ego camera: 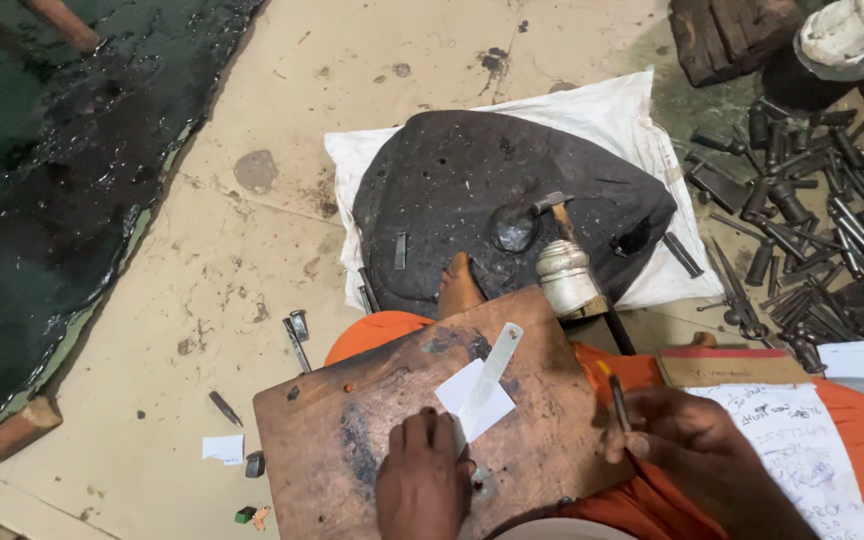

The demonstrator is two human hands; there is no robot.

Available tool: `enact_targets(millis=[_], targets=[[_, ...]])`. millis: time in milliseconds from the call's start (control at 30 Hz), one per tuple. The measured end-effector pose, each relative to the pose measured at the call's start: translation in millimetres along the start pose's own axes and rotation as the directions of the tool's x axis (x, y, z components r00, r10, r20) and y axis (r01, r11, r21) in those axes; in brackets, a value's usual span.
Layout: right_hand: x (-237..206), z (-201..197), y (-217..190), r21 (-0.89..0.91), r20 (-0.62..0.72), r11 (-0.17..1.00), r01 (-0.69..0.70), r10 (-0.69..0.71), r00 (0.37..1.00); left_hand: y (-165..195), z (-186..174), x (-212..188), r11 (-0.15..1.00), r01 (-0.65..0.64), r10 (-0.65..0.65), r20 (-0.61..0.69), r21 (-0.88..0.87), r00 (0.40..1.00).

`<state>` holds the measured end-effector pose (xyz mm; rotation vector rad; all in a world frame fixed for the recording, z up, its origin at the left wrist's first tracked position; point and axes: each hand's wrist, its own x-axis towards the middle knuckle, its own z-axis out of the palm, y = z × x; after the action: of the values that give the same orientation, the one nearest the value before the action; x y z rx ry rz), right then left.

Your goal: The person measures a small white paper with a metal ruler and marks it with a pencil. They repeatedly reposition the ruler and make marks on the paper while sitting on the floor.

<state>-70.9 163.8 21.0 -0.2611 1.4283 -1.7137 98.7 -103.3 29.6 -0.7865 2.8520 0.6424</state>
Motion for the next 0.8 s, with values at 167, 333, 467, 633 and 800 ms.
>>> enact_targets(millis=[167, 333, 467, 633, 800], targets=[[21.1, 40.1, -1.8, 0.285, 0.111, 0.948, 0.142, -0.179, 0.978, 3.6, 15.6, -0.9, 0.994, 0.105, -0.108, 0.079, 0.039, 0.991], [26.8, 47.4, -2.4, -0.061, 0.204, 0.997, 0.052, -0.038, 0.978, 7.7, 1.6, 0.6, 0.985, 0.133, -0.126, 0.063, -0.115, 0.990], [31.5, 50.0, -1.9, -0.307, 0.219, 0.949, 0.076, -0.008, 0.976, 7.7, -6.3, 10.2, 0.976, 0.127, -0.107, 0.115, -0.176, 0.988], [30.1, 52.6, -15.2, -0.490, 0.221, 0.861, 0.134, -0.026, 0.975, 17.5, 5.9, 11.1, 0.986, 0.143, -0.133, 0.117, -0.081, 0.984], [36.6, 65.5, -33.6, -0.668, 0.378, 0.585, 0.460, -0.266, 0.887, 29.6, 23.6, 4.3, 0.993, 0.118, -0.116, -0.078, 0.017, 0.990]])
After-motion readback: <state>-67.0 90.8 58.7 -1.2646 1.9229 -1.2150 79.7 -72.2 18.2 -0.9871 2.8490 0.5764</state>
